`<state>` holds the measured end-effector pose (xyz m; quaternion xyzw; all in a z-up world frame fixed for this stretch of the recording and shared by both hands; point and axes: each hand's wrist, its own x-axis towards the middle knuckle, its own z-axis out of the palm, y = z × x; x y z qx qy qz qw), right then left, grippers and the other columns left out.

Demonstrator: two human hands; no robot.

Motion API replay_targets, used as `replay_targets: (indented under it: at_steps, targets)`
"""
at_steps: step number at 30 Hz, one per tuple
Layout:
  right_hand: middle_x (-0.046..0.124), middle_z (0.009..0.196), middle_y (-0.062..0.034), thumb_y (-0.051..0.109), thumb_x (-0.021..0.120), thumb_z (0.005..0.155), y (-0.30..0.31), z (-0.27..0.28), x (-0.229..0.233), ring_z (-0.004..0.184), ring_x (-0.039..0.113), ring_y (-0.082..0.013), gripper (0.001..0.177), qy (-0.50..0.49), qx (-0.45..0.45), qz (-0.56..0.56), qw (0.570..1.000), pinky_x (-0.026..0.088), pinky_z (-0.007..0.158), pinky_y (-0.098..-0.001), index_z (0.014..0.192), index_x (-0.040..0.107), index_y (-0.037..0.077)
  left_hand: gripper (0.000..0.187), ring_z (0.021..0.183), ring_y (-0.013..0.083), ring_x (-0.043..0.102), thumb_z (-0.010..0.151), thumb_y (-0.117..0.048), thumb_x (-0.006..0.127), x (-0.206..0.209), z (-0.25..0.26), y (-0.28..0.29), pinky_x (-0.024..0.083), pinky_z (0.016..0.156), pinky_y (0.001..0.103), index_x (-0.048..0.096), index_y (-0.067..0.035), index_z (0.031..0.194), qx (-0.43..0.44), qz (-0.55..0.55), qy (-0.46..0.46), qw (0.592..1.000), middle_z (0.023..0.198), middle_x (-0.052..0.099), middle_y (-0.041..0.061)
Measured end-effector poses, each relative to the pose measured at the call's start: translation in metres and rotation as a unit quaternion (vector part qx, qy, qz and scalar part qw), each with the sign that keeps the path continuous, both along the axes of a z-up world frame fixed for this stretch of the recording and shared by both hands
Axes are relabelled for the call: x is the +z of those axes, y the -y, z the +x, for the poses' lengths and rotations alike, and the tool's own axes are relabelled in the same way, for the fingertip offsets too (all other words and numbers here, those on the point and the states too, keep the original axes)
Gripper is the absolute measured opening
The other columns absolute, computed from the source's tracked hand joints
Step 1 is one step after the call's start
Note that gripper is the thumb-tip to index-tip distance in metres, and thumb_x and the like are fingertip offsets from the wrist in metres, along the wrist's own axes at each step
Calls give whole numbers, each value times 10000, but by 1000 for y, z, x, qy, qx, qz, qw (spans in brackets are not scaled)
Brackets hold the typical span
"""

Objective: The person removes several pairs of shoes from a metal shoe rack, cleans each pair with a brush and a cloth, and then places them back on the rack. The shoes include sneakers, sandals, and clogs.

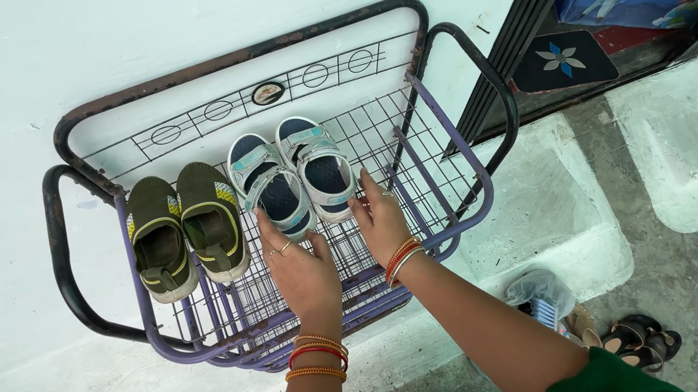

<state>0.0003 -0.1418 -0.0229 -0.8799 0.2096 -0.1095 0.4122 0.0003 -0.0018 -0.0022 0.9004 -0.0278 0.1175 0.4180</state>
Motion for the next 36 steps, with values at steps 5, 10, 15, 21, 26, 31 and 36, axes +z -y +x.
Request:
replay_targets:
  at_steps: [5, 10, 15, 21, 26, 31, 36]
  targets:
    - [640, 1270, -283, 140, 589, 1004, -3, -47, -18, 1130, 657, -385, 542, 148, 35, -88, 985, 536, 944, -428, 1467, 429, -91, 875, 1279, 423, 516, 898, -107, 665, 0, 0, 0, 438, 1063, 482, 122, 15, 1573, -5, 12, 11, 1000, 1423, 495, 301]
    - [640, 1308, -237, 155, 581, 1026, 2, -90, -15, 1212, 605, -368, 470, 112, 42, -93, 988, 500, 1008, -441, 1446, 485, -32, 899, 1277, 410, 528, 917, -124, 659, -3, -2, 0, 435, 1088, 487, 85, 12, 1596, -12, 6, -8, 1000, 1382, 533, 283]
    - [667, 1290, -177, 154, 597, 1009, 13, -101, -10, 1179, 619, -329, 454, 128, 78, -81, 985, 514, 1003, -414, 1441, 534, 29, 885, 1337, 451, 501, 927, -117, 646, -3, -3, 1, 435, 1085, 471, 80, 30, 1591, -10, 45, 51, 998, 1438, 495, 339]
    - [702, 1266, -124, 166, 589, 1018, 23, -113, 3, 1079, 693, -222, 434, 112, 79, 92, 986, 554, 952, -344, 1435, 537, 58, 904, 1325, 443, 516, 935, -120, 656, -8, -3, 1, 408, 1140, 479, 65, 35, 1601, -2, 92, 52, 994, 1475, 480, 330]
    - [718, 1225, -114, 160, 629, 1009, 53, -152, 8, 1078, 687, -215, 348, 124, 77, 59, 988, 565, 888, -342, 1342, 623, 62, 989, 1427, 497, 357, 929, -220, 674, -15, -30, 26, 270, 1195, 515, 0, 50, 1602, 9, 98, 15, 995, 1509, 357, 411]
    - [755, 1162, -70, 159, 657, 1007, 94, -190, -6, 1019, 725, -191, 219, 84, 67, 39, 993, 593, 836, -326, 1203, 728, 90, 1017, 1504, 523, 124, 920, -316, 645, -23, -97, 88, 46, 1218, 589, -40, 74, 1562, -23, 85, 9, 996, 1531, 157, 469]
    - [733, 1153, -95, 115, 632, 964, 141, -239, -9, 944, 718, -171, 396, 97, 30, 104, 989, 577, 844, -315, 1357, 592, 86, 827, 1527, 511, 109, 947, -183, 539, -28, -147, 152, 72, 1240, 583, 90, 29, 1609, -94, 84, 16, 992, 1614, 80, 405]
